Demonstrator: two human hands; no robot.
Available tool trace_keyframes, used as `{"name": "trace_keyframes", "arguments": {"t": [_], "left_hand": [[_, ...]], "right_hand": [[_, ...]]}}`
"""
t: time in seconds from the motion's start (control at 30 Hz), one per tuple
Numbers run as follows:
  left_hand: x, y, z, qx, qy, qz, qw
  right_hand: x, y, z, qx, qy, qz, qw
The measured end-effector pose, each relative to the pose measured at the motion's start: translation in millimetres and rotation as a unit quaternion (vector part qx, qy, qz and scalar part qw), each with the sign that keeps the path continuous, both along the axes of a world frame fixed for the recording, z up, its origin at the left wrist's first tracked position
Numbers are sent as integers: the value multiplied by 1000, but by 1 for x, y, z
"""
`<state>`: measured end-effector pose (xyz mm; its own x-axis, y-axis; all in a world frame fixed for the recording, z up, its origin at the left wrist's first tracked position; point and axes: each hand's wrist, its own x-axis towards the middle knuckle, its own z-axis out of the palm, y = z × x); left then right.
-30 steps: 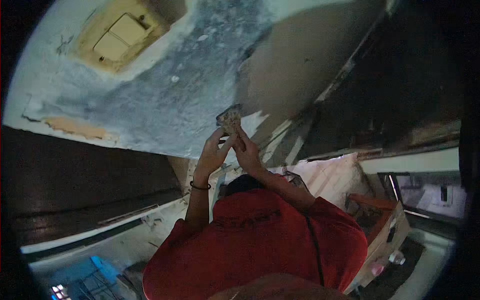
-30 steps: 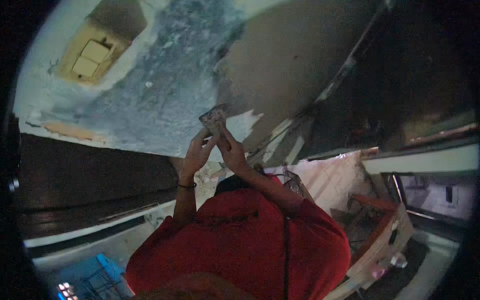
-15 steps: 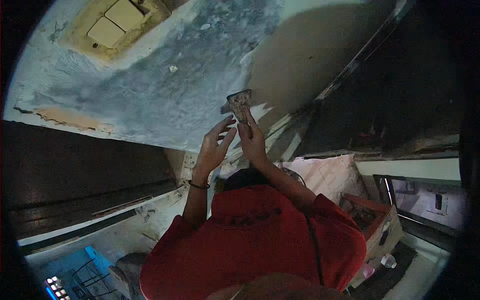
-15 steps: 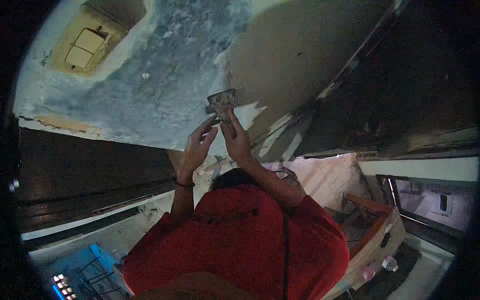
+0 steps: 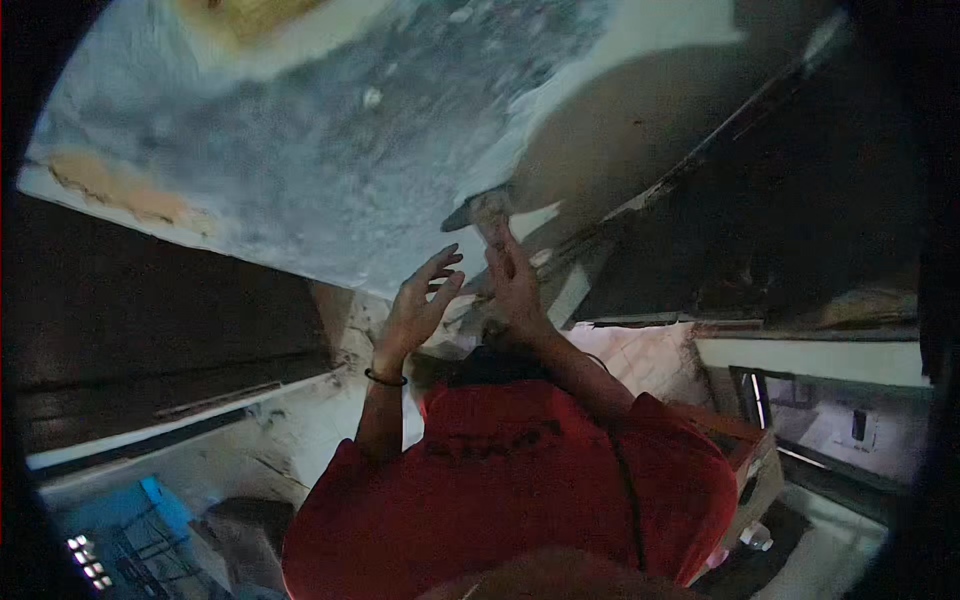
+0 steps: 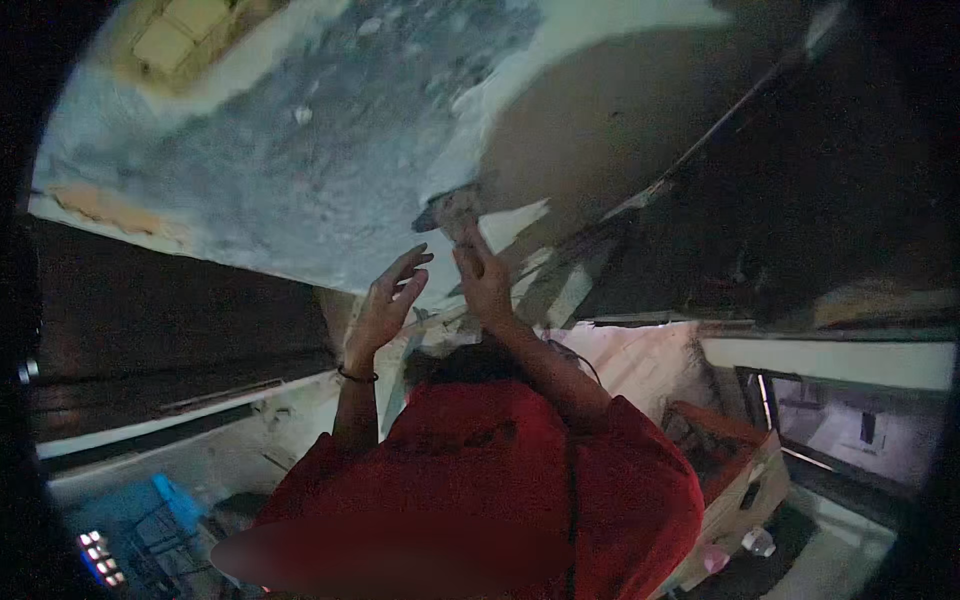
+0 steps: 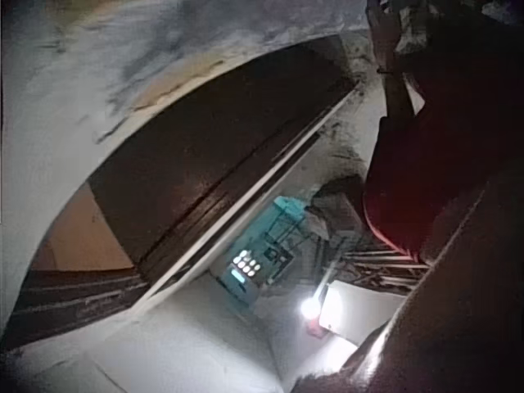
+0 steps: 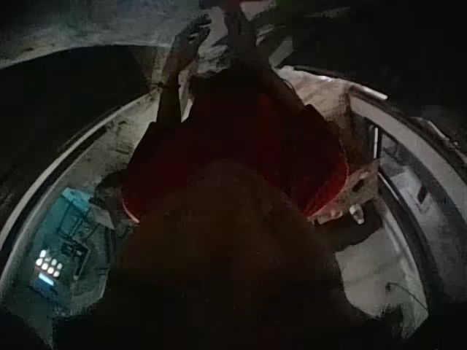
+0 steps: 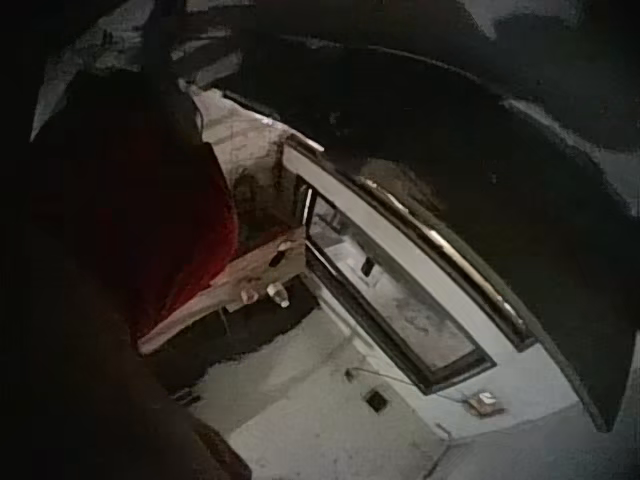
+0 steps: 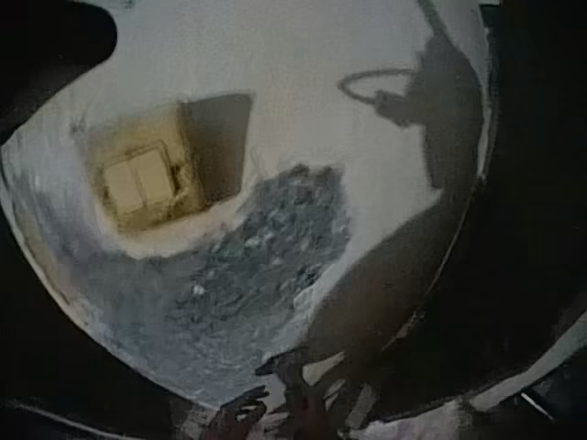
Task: The person scrapes old paint and plaster from a wall and ceiling using a putty knife.
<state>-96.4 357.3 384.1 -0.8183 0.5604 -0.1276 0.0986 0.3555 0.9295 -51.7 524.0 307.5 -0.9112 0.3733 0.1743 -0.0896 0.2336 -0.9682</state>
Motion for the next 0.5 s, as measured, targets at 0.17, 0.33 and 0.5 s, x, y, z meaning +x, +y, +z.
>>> {"name": "trace_keyframes", "arguments": {"t": [0.17, 0.33, 0.5], "left_hand": [[19, -40, -39, 53, 48, 9, 997], [64, -84, -107, 18, 96, 5, 995], [108, -72, -189, 60, 128, 37, 989]], "right_hand": [[-18, -1, -6, 17, 24, -21, 999], [-23, 4, -58, 27, 201, 26, 979], [19, -1, -96, 92, 134, 96, 982]]}}
